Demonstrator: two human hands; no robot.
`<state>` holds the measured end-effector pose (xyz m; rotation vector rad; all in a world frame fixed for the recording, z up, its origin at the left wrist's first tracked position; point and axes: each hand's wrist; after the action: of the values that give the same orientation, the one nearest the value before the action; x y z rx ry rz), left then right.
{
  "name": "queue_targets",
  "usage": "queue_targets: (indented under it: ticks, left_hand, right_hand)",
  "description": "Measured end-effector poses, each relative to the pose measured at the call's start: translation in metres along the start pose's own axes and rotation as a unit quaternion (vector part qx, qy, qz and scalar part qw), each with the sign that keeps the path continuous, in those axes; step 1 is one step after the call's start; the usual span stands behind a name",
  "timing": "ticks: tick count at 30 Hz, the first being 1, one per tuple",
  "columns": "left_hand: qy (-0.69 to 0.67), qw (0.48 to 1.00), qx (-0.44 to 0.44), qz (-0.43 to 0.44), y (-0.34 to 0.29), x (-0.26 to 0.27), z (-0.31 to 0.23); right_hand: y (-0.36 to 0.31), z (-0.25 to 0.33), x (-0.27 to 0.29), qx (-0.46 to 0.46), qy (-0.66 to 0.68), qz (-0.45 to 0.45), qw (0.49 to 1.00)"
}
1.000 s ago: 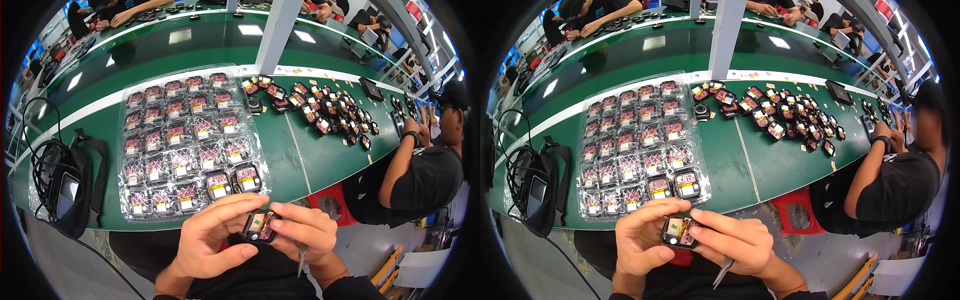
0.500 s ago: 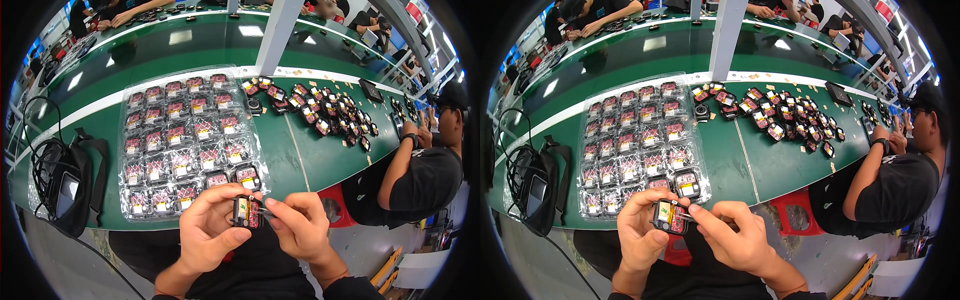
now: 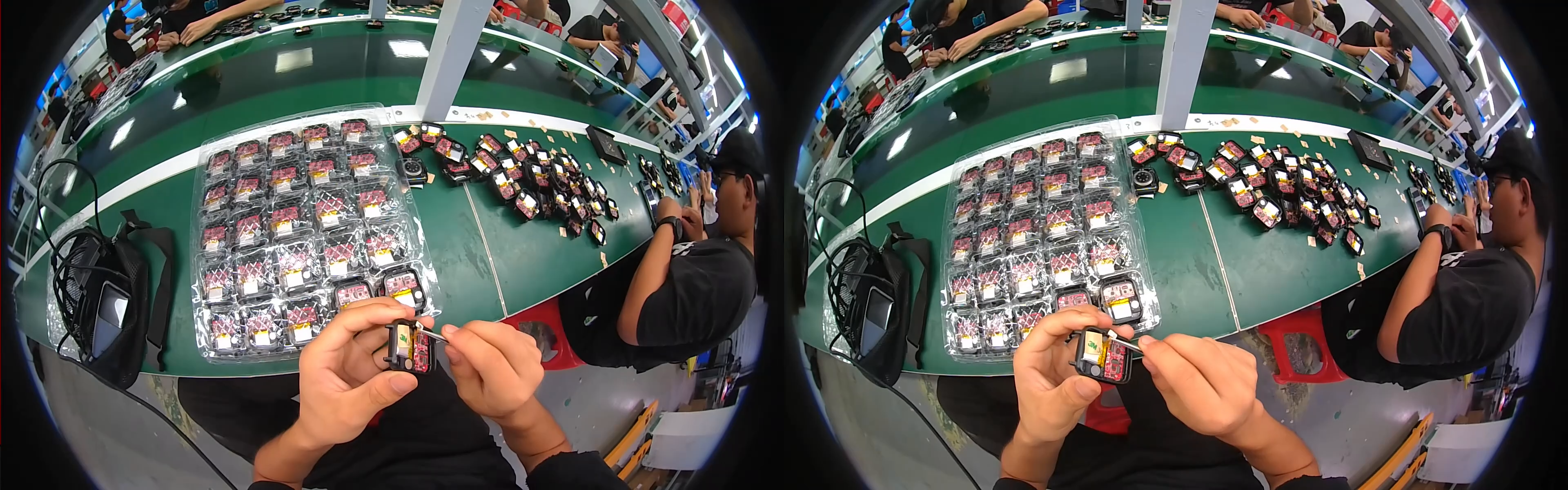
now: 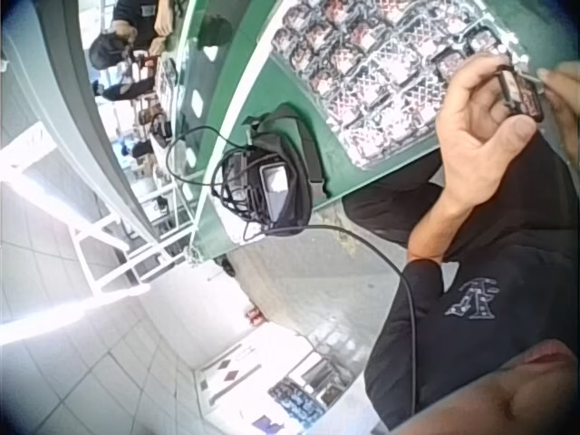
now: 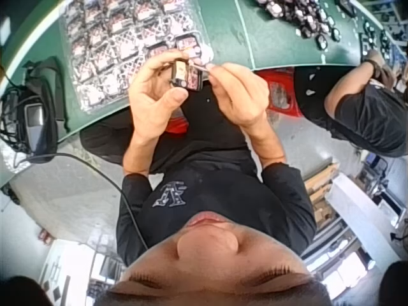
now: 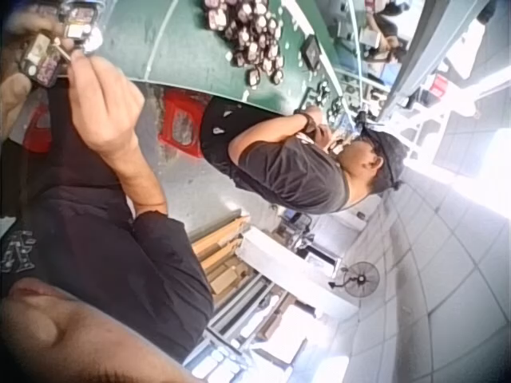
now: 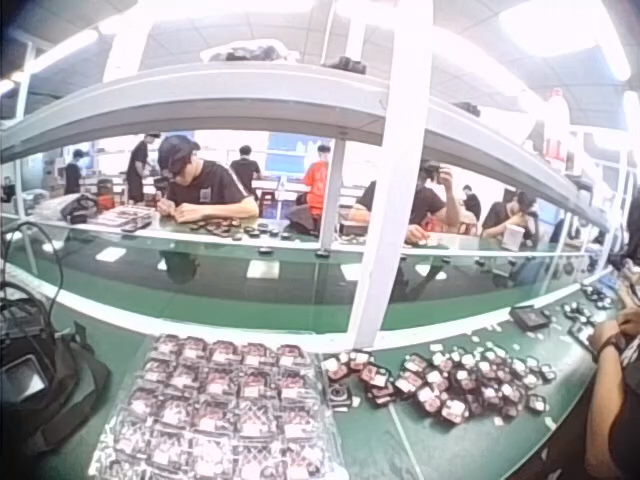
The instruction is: Manually assembling small electronic watch or device components at a factory workbench.
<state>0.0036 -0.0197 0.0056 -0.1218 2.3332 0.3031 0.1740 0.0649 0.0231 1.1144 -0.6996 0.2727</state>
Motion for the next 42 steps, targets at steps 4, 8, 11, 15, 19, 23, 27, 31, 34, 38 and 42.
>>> queue_targets:
  ticks: [4,8,11,15,19,23,27,31,34,38,42]
  left_hand:
    - [0.007,1.000,-0.012,0.013,0.000,-0.001,-0.001]
    - [0.016,1.000,-0.009,0.008,-0.001,0.000,-0.002]
    - [0.021,1.000,-0.003,-0.001,-0.001,0.000,-0.001]
    - [0.012,1.000,0.008,-0.012,0.000,-0.001,0.000]
    - [0.009,1.000,0.009,-0.022,-0.001,-0.002,0.002]
    - [0.010,1.000,-0.003,-0.025,-0.001,-0.004,0.004]
    - [0.018,0.999,-0.002,-0.026,-0.002,-0.005,0.003]
    - [0.015,0.999,-0.002,-0.036,-0.003,-0.006,0.005]
    - [0.034,0.998,-0.006,-0.047,-0.002,-0.003,0.006]
    - [0.077,0.996,-0.032,-0.021,-0.002,0.000,0.005]
    - [0.103,0.994,-0.027,-0.006,-0.001,0.002,0.004]
  right_hand:
    - [-0.001,-0.001,0.001,-0.051,0.093,0.017,0.994]
    - [0.002,-0.002,0.001,-0.029,0.053,0.020,0.998]
    - [0.002,-0.001,0.001,-0.010,0.014,0.022,1.000]
    - [-0.001,0.000,-0.004,-0.006,0.008,0.004,1.000]
    - [-0.002,0.004,-0.006,-0.016,-0.005,0.001,1.000]
    - [-0.003,0.006,-0.004,-0.027,-0.010,0.004,1.000]
    - [-0.003,0.007,-0.004,-0.021,-0.018,0.003,1.000]
    - [-0.003,0.007,-0.005,-0.029,-0.017,0.009,0.999]
    - [-0.003,0.006,-0.004,-0.032,-0.015,0.026,0.999]
    - [-0.001,0.005,-0.001,-0.020,-0.018,0.050,0.998]
    - [0.002,-0.002,0.004,-0.004,-0.024,0.055,0.998]
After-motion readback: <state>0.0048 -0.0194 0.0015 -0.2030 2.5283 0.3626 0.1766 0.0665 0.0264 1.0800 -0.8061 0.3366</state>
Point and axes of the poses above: each hand's wrist, its own y-axis towards the middle knuckle, its own x-axis out of the back of the hand, z = x × y, and after that the axes turned 5 degrees about -y, right-handed
